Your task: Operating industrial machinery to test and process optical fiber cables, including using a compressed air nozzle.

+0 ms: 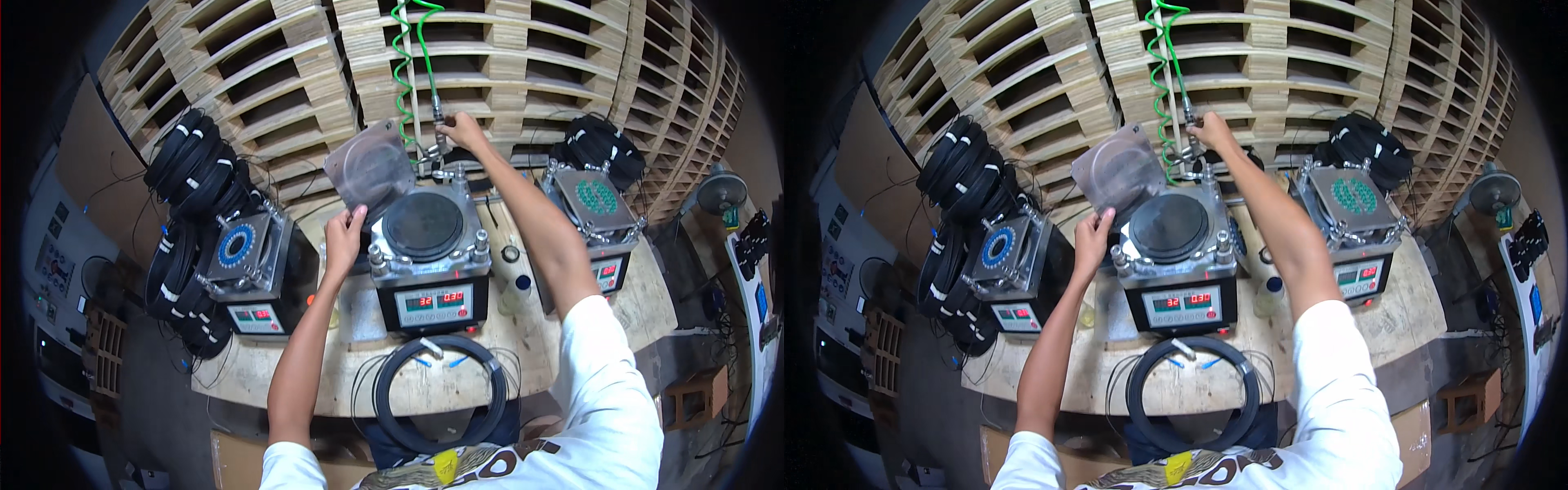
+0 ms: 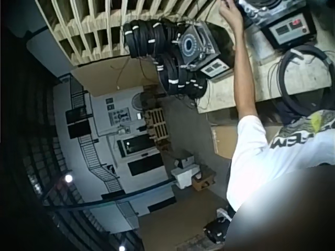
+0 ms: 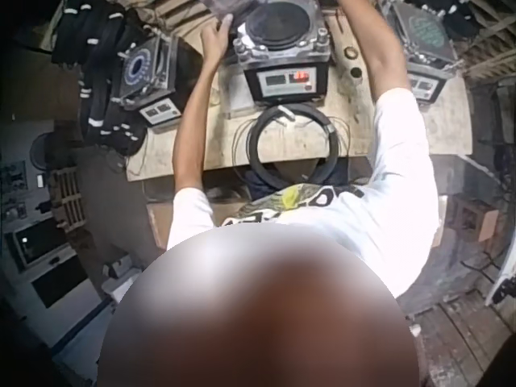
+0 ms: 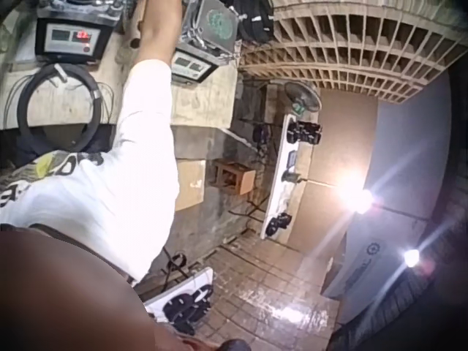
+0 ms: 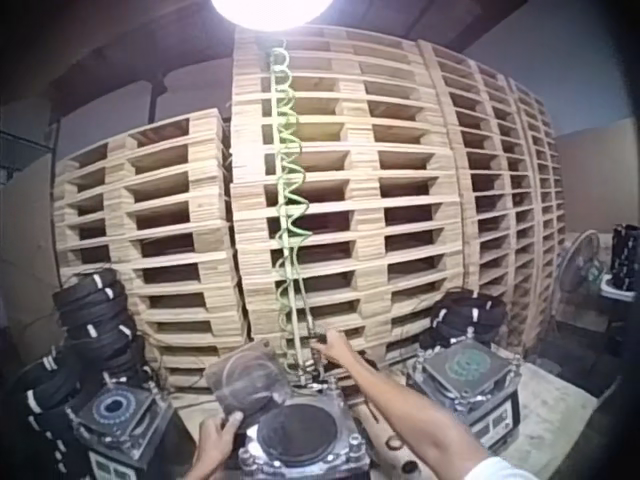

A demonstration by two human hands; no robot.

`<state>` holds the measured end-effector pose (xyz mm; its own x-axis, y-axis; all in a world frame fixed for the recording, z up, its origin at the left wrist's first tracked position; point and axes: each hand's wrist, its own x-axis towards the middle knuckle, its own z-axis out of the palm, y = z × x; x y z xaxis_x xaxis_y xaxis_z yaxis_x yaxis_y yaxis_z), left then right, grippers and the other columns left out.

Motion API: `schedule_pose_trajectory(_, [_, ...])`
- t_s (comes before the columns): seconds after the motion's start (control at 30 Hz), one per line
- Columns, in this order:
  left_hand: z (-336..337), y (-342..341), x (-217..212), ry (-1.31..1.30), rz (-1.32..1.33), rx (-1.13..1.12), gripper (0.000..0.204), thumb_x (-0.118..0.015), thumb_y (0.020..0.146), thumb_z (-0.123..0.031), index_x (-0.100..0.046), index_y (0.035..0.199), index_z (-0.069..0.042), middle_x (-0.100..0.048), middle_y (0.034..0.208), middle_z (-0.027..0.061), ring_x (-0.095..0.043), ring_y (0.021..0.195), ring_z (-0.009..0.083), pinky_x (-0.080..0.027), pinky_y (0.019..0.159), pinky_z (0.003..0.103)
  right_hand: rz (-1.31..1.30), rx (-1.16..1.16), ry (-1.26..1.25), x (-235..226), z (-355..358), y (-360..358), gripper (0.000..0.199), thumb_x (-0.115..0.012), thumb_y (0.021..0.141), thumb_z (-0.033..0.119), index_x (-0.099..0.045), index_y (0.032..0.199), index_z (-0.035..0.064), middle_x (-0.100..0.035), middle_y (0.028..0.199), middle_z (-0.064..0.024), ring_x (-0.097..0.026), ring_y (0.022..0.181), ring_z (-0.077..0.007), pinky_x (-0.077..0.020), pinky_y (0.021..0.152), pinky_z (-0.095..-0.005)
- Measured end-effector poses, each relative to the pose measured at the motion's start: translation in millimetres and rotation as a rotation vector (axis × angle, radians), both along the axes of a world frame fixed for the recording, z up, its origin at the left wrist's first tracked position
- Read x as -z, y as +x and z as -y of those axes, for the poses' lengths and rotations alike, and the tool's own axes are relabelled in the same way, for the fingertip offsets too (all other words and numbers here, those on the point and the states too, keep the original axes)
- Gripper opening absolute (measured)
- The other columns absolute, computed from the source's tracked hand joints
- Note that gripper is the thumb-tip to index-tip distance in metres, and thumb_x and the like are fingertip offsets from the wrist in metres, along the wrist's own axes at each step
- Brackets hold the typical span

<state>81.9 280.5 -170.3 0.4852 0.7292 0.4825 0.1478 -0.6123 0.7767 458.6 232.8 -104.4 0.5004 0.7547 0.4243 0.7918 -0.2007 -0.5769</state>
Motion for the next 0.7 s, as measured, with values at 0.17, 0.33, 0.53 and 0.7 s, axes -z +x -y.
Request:
schedule_pose_trajectory(0.17, [-13.4, -9.1, 5.9, -0.038, -0.028, -0.017, 0.052, -0.064, 0.094, -0.040, -0.053, 0.069, 0.004, -0.040, 0.059, 0.0057, -0.037, 0.063, 0.0098, -0.036, 0.055, 0.036, -0.090, -0.238, 0.232, 10.1, 94.8, -53.4, 0.041, -0.068, 0.089, 0.030, -0.066, 0.119, 0.0020, -0.073, 0.097, -0.0198, -0.071, 0.089, -0.0244, -0.0537, 0.081, -0.0358])
schedule_pose_trajectory(0.33, [-20.6, -6.9, 0.8, -0.082, -0.036, 0.071, 0.045, -0.063, 0.096, -0.038, -0.069, 0.091, 0.006, -0.064, 0.075, 0.0011, -0.052, 0.071, 0.0074, -0.046, 0.068, 0.029, -0.342, -0.215, 0.291, 58.2, 233.0, -103.0, 0.039, -0.064, 0.095, 0.030, -0.062, 0.125, 0.0032, -0.070, 0.099, -0.0109, -0.064, 0.089, -0.0137, -0.0514, 0.083, -0.0299])
schedule_pose_trajectory(0.53, [-11.7, -1.3, -2.0, -0.064, 0.078, 0.079, 0.040, -0.062, 0.097, -0.033, -0.068, 0.093, 0.006, -0.063, 0.075, -0.0002, -0.048, 0.068, 0.0072, -0.043, 0.065, 0.026, -0.470, 0.070, 0.284, 166.1, 326.8, -164.8, 0.064, -0.077, 0.084, 0.035, -0.053, 0.136, 0.0060, -0.063, 0.116, -0.0141, -0.060, 0.107, -0.0194, -0.0480, 0.093, -0.0343])
schedule_pose_trajectory(0.7, [-8.9, 0.2, -0.1, -0.061, -0.015, 0.058, 0.042, -0.062, 0.097, -0.035, -0.068, 0.092, 0.007, -0.059, 0.074, 0.0002, -0.045, 0.069, 0.0079, -0.040, 0.064, 0.027, -0.422, 0.128, 0.278, 229.3, 333.6, -172.4, 0.076, -0.086, 0.074, 0.029, -0.047, 0.134, 0.0037, -0.060, 0.125, -0.0196, -0.057, 0.119, -0.0256, -0.0464, 0.096, -0.0368])
